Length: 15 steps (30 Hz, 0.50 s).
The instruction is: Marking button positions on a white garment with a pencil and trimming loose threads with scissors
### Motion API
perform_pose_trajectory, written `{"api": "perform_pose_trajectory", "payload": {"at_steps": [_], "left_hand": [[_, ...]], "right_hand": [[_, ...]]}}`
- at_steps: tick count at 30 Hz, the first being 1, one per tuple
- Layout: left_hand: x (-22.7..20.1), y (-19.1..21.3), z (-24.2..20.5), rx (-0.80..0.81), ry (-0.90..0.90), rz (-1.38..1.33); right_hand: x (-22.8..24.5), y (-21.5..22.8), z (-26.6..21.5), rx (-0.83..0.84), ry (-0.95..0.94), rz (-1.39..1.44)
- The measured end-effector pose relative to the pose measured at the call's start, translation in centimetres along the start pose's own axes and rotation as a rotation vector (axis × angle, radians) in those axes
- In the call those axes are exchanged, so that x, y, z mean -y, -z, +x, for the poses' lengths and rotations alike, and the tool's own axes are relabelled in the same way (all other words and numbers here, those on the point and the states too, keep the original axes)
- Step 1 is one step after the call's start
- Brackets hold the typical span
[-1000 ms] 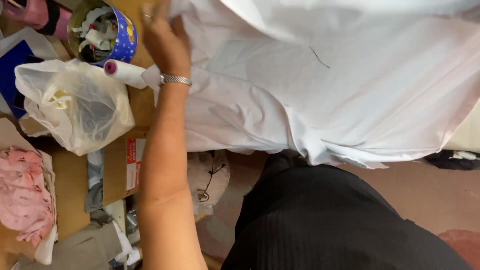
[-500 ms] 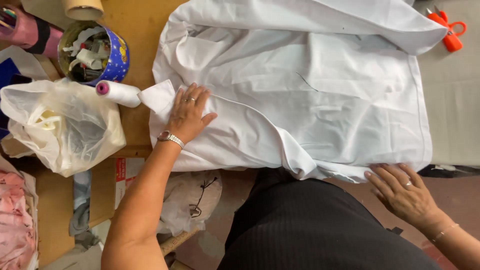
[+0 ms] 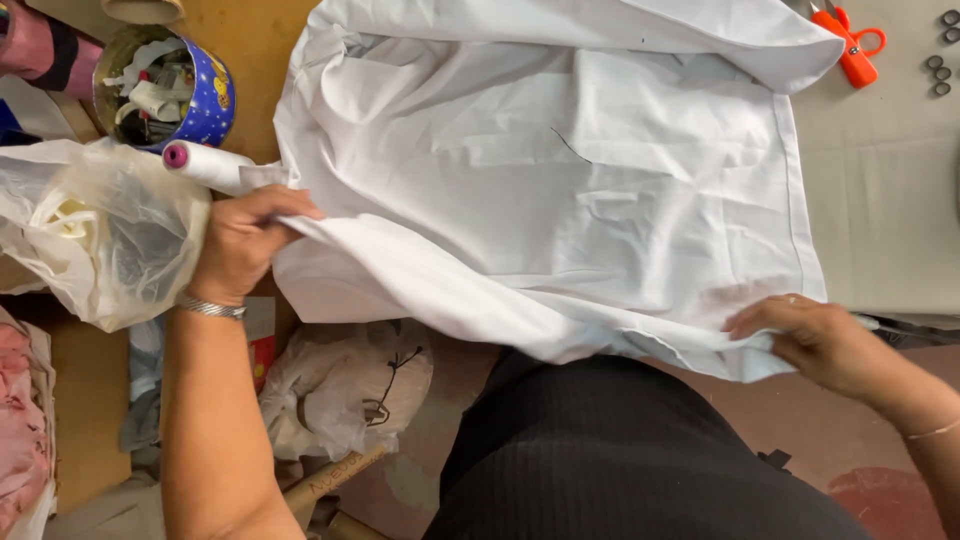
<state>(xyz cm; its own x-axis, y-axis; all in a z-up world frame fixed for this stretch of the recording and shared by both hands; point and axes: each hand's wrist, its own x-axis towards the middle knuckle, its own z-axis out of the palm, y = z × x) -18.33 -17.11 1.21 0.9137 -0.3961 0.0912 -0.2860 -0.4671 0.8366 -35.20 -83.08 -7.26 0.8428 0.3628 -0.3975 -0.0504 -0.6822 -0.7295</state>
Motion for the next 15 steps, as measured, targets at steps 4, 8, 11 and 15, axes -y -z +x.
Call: {"api": "perform_pose_trajectory", "payload": {"at_steps": [4,8,11,15], "left_hand": [[1.3,0.8,1.6,-0.284,0.069,-0.083],[3.3,-2.1,3.3,-0.362,0.215,0.685],[2.1,-4.6,0.1,-0.362,0.139,0.947],[2.3,-7.6,-7.6,-0.672,0.15,0.839]], "right_hand": [[-3.4,3.7,2.5,-0.088,0.029,0.686],[6.7,4.0,4.4,-0.252,-0.692,0.288],[3.0,2.3,1.4,-0.447,-0.325,-0.214],[-0.2,-1.0,-1.5,-0.781,0.674,-0.746]]}}
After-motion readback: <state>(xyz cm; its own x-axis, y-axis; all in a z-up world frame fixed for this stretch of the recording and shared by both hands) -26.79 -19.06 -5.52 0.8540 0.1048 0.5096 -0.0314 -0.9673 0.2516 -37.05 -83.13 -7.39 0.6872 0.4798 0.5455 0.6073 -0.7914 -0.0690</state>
